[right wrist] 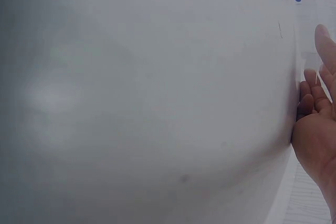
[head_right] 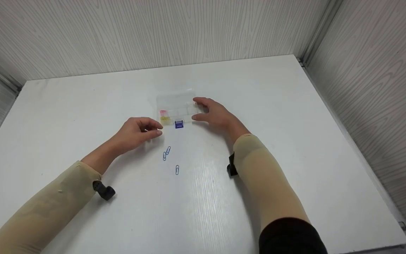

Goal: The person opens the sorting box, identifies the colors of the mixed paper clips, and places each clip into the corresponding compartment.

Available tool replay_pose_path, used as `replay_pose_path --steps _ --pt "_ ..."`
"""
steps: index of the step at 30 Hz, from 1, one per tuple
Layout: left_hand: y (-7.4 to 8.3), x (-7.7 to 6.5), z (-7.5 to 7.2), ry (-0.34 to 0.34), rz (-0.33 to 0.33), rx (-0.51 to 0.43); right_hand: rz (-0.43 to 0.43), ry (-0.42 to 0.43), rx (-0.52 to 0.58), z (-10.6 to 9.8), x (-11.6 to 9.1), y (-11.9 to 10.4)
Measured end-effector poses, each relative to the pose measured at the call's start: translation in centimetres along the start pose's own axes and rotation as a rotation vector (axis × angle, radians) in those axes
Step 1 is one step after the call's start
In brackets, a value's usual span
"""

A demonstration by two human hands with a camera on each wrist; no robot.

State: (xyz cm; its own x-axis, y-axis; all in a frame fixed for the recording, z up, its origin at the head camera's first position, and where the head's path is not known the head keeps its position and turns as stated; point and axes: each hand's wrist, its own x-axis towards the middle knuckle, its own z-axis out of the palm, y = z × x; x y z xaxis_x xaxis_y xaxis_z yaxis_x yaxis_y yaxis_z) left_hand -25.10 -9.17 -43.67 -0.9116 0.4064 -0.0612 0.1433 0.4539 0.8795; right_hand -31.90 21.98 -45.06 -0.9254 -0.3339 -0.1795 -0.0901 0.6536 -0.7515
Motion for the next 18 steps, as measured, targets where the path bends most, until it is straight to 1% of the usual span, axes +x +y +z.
replay_pose_path --steps 4,7,12,18 --pt "-0.3 -0.6 0.3 -0.043 -0.015 0.009 -0.002 -0.002 -0.002 0.0 0.0 0.0" --pt "-0.7 -1.0 0.4 -0.096 -0.013 0.042 -0.007 -0.002 -0.001 0.0 0.0 0.0" --pt "-1.1 -1.5 0.5 -0.173 0.025 0.111 -0.012 -0.002 0.017 0.0 0.0 0.0" --pt "-1.3 -1.9 0.8 -0.21 0.076 0.177 -0.015 -0.004 0.037 -0.1 -0.1 0.0"
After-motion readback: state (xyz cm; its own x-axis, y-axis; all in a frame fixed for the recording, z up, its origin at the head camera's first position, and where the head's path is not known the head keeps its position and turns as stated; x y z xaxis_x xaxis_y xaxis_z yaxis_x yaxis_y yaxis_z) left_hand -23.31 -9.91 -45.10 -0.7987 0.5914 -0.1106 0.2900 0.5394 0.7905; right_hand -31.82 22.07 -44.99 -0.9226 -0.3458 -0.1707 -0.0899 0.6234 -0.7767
